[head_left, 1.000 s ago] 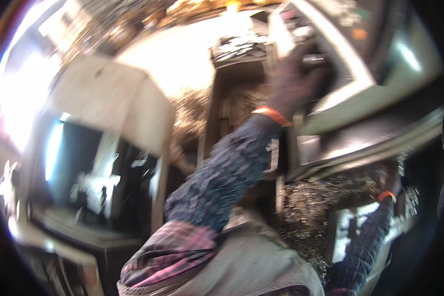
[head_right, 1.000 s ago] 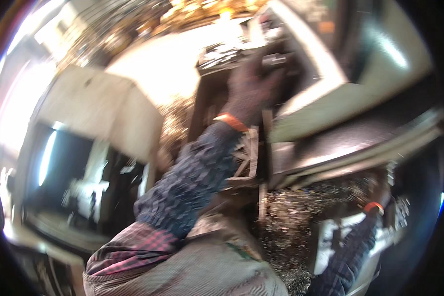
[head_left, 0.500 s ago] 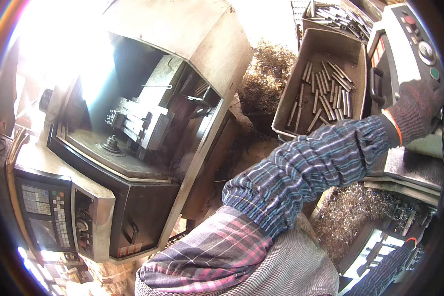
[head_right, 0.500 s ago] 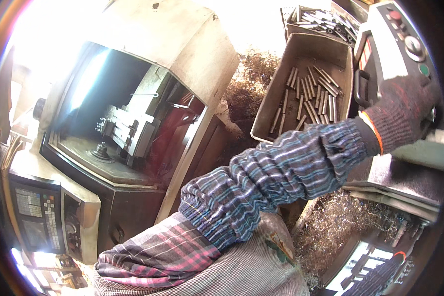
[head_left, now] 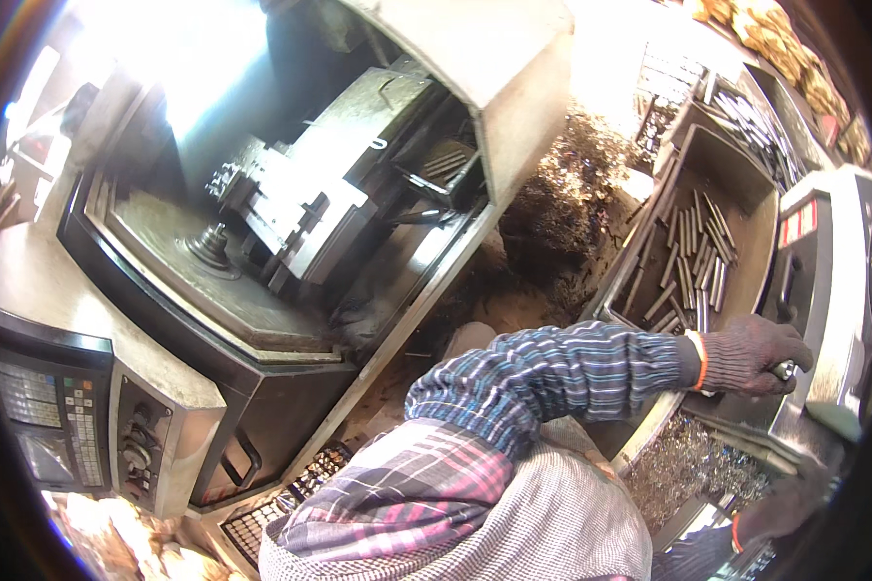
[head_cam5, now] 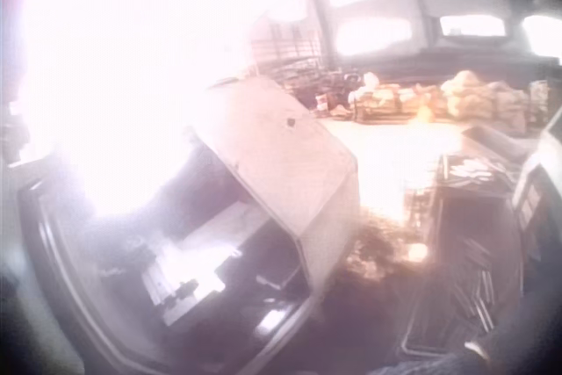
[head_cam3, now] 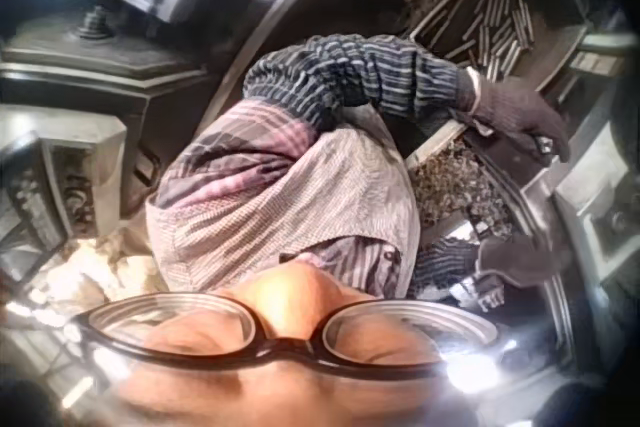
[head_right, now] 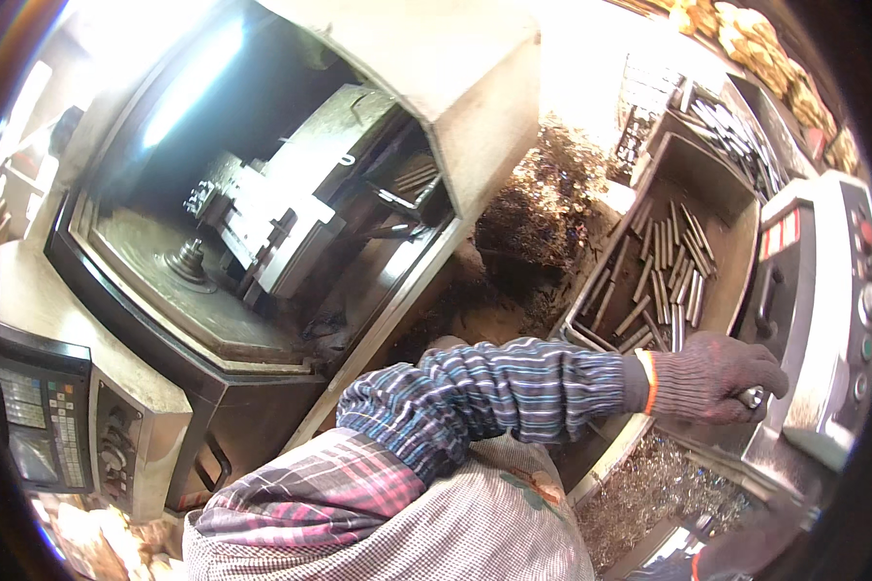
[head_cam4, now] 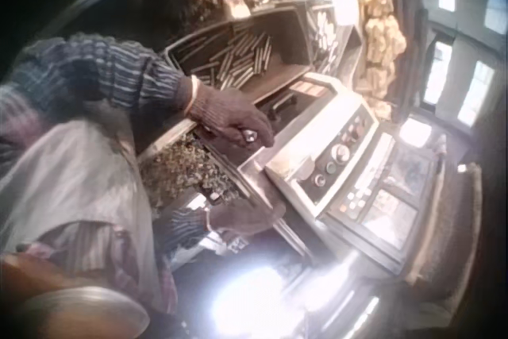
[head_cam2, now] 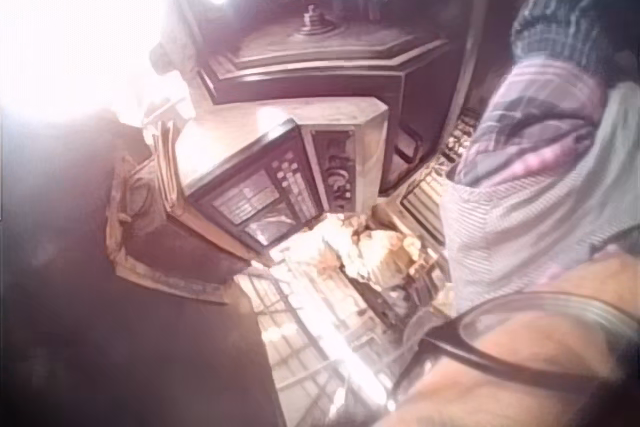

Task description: The person repeatedly loads metal rods into a lathe chuck, operates the machine controls, and removes finished parts. They place the finished parts into a nearby bin and continue the cycle with new rods.

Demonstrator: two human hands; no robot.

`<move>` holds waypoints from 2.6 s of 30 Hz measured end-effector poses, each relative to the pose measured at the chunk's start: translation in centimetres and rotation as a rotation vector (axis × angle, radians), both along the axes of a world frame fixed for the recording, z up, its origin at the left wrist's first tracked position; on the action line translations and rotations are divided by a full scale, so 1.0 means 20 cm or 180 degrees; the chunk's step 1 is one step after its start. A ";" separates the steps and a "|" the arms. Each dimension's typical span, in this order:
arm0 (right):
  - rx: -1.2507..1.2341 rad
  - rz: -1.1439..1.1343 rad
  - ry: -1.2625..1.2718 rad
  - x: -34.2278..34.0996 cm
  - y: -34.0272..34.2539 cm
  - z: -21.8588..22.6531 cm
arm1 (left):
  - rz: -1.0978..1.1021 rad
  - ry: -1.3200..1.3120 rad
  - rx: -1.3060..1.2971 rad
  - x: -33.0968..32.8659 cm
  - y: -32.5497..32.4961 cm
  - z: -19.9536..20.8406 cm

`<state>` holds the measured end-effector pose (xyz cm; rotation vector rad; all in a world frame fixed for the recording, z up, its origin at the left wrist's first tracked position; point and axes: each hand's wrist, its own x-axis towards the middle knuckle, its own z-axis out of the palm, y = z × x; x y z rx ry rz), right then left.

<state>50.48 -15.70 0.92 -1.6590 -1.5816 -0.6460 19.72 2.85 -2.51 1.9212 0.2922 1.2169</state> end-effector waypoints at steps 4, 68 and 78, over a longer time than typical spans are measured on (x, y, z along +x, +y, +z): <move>-0.0989 0.1229 0.0301 -0.76 0.45 -0.36 | 0.0410 -0.0183 -0.0130 -0.57 0.01 0.09; -0.4031 0.6144 0.2183 -4.73 1.16 -0.67 | 0.9708 0.1976 0.0552 -2.33 -1.50 0.43; -0.4777 0.5873 0.1807 -5.26 0.81 -0.74 | 1.1487 0.2189 -0.0802 -2.32 -2.01 0.26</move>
